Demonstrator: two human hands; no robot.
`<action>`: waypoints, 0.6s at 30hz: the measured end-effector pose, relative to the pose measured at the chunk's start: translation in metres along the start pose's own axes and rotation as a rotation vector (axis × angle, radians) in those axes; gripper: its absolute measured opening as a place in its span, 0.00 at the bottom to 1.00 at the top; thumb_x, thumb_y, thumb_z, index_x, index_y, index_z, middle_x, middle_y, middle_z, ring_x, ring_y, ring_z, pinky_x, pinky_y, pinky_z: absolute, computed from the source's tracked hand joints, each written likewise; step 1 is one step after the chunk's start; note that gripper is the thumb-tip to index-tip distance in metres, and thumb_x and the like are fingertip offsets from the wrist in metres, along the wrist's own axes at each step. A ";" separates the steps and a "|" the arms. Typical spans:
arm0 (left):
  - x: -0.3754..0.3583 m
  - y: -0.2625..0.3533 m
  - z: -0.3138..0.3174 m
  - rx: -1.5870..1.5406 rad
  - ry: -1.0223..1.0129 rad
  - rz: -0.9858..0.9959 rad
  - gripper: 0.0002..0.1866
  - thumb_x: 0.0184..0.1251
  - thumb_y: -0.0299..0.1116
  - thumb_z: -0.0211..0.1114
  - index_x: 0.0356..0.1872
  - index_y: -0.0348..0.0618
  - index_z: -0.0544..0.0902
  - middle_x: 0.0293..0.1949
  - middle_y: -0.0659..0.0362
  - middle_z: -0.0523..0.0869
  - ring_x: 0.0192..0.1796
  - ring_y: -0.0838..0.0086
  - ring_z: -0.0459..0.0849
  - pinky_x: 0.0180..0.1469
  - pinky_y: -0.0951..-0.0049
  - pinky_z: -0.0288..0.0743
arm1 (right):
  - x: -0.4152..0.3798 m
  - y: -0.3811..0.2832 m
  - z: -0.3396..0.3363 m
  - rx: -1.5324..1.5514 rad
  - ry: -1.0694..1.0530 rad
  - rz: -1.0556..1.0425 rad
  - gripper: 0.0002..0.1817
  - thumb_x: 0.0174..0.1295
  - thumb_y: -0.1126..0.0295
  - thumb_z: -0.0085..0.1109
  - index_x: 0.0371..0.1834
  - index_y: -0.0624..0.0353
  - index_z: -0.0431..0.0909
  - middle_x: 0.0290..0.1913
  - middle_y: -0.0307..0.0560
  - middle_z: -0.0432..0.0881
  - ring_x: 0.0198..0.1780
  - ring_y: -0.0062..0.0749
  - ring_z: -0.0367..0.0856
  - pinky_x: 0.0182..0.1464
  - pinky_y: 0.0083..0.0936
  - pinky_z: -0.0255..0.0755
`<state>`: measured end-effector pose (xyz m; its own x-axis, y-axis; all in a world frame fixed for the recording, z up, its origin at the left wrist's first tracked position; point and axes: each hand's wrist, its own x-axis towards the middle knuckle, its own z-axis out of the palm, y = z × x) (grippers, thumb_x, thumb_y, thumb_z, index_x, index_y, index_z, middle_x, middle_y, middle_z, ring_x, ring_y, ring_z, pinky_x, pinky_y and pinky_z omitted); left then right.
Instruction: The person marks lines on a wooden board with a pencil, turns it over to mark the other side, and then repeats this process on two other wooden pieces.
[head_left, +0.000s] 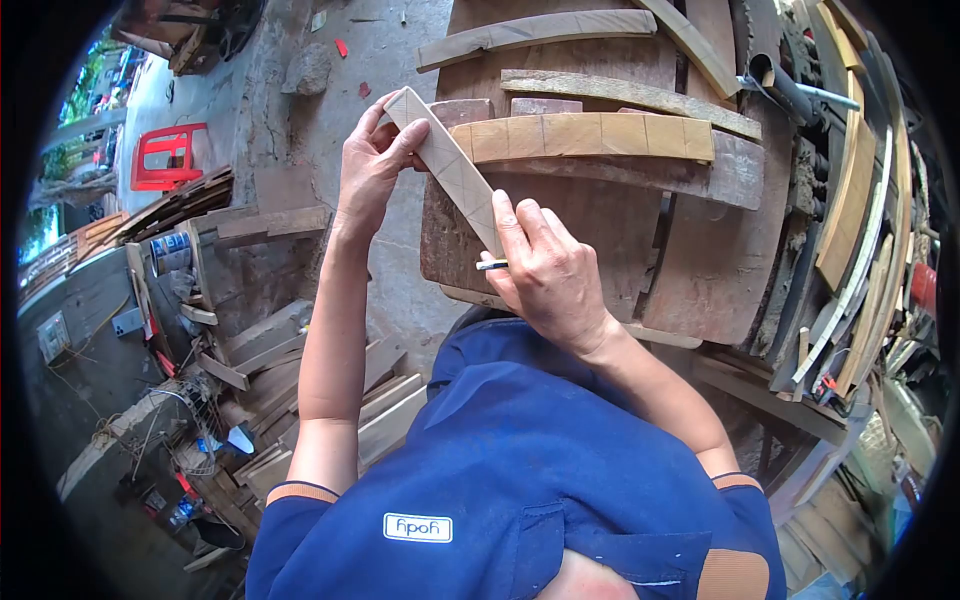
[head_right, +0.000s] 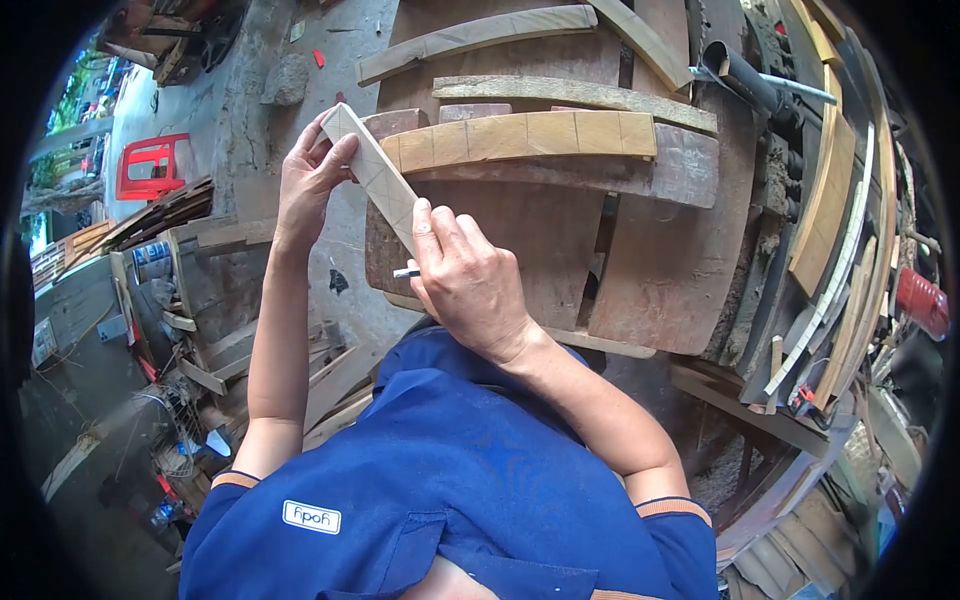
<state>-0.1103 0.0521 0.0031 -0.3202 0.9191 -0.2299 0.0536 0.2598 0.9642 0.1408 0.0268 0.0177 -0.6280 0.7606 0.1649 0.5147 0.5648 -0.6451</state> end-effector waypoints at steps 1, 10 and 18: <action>0.001 0.001 0.000 0.010 -0.004 -0.002 0.31 0.73 0.36 0.74 0.72 0.36 0.74 0.48 0.55 0.90 0.45 0.76 0.88 0.41 0.75 0.84 | 0.000 0.000 0.001 0.004 -0.003 0.003 0.41 0.54 0.65 0.77 0.71 0.69 0.72 0.46 0.49 0.76 0.46 0.39 0.83 0.41 0.33 0.85; 0.008 0.004 0.001 0.020 0.002 -0.002 0.32 0.73 0.35 0.75 0.72 0.35 0.74 0.47 0.54 0.90 0.40 0.78 0.88 0.39 0.75 0.84 | 0.002 0.002 0.006 0.008 0.042 -0.012 0.40 0.54 0.65 0.76 0.70 0.71 0.72 0.46 0.50 0.76 0.46 0.39 0.83 0.41 0.32 0.86; 0.009 0.001 0.000 0.082 0.019 0.013 0.33 0.72 0.36 0.75 0.74 0.36 0.73 0.43 0.55 0.90 0.39 0.80 0.87 0.38 0.78 0.83 | 0.002 -0.003 0.008 0.021 0.049 -0.019 0.40 0.56 0.63 0.76 0.69 0.74 0.72 0.47 0.51 0.76 0.47 0.39 0.83 0.43 0.32 0.86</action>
<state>-0.1126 0.0607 0.0024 -0.3364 0.9170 -0.2145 0.1347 0.2722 0.9528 0.1329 0.0239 0.0139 -0.6079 0.7647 0.2136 0.4904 0.5731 -0.6565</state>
